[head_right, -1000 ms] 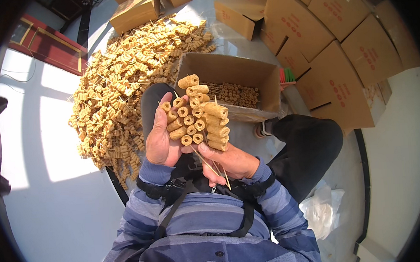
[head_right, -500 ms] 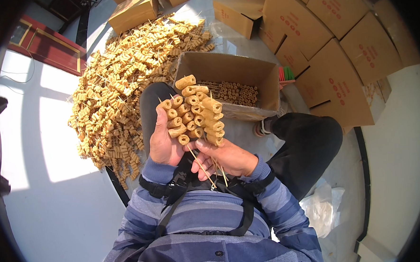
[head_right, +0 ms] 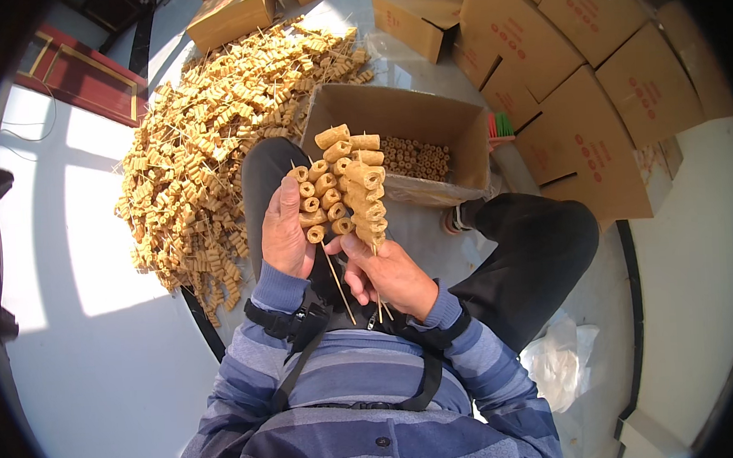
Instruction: The person sits on the floor and repeatedly picks up small cylindrical food pieces and wooden skewers, threading the pieces onto the skewers. They then place the completed skewers into a cardboard box.
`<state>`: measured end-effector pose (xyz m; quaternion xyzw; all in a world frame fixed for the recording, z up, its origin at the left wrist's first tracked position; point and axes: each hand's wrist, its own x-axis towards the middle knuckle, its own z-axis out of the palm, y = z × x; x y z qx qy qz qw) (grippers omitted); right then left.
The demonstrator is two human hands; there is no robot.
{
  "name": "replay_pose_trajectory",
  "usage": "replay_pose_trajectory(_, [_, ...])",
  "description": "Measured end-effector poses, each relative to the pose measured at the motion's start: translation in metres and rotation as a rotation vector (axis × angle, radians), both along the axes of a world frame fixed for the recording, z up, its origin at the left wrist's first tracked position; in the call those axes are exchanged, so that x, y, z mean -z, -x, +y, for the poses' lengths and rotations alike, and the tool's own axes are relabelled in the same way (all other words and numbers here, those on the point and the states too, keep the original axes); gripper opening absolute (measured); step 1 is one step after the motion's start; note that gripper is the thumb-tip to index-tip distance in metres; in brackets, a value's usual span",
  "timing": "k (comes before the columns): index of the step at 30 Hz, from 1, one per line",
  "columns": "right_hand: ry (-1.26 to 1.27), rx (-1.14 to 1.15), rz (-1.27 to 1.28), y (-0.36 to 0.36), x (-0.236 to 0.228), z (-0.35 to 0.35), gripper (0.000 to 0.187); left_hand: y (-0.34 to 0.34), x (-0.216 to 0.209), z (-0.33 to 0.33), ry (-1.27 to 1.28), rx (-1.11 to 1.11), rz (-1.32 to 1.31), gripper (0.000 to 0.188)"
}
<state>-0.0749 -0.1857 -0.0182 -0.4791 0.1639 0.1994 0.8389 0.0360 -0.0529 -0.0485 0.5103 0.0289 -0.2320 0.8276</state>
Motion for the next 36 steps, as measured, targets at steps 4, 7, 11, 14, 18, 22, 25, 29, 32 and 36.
replay_pose_trajectory(4, [-0.023,0.05,0.041,0.0,0.004,0.001,0.043,-0.002,0.0,0.004,-0.027,-0.009,0.05,0.051])
replay_pose_trajectory(7, [0.081,0.025,0.053,-0.001,0.006,0.002,0.044,-0.001,-0.007,0.006,0.097,0.07,0.183,0.053])
replay_pose_trajectory(11, [0.121,-0.003,-0.017,0.0,0.009,0.006,0.044,0.0,-0.014,0.005,0.119,0.108,0.195,0.057])
replay_pose_trajectory(14, [0.07,0.025,-0.005,0.0,0.009,0.006,0.043,-0.001,-0.014,0.005,0.015,0.104,0.142,0.06])
replay_pose_trajectory(18, [-0.055,0.074,0.024,-0.001,0.008,0.004,0.041,0.0,-0.008,0.011,-0.124,-0.009,0.166,0.061])
replay_pose_trajectory(22, [-0.048,0.074,0.066,-0.002,0.006,0.003,0.042,-0.001,-0.003,0.013,-0.049,-0.014,0.141,0.06])
replay_pose_trajectory(25, [-0.066,0.075,0.063,-0.002,0.005,0.004,0.041,-0.005,0.0,0.016,0.05,-0.033,0.211,0.055])
replay_pose_trajectory(29, [-0.057,0.056,0.047,-0.003,0.007,0.004,0.042,-0.004,0.0,0.019,0.033,-0.049,0.277,0.052])
replay_pose_trajectory(32, [-0.046,0.024,0.039,-0.002,0.008,0.004,0.042,-0.003,-0.003,0.017,0.114,-0.046,0.274,0.053])
replay_pose_trajectory(36, [-0.044,0.001,0.032,-0.002,0.007,0.003,0.042,-0.003,-0.009,0.008,0.255,-0.131,0.248,0.064])
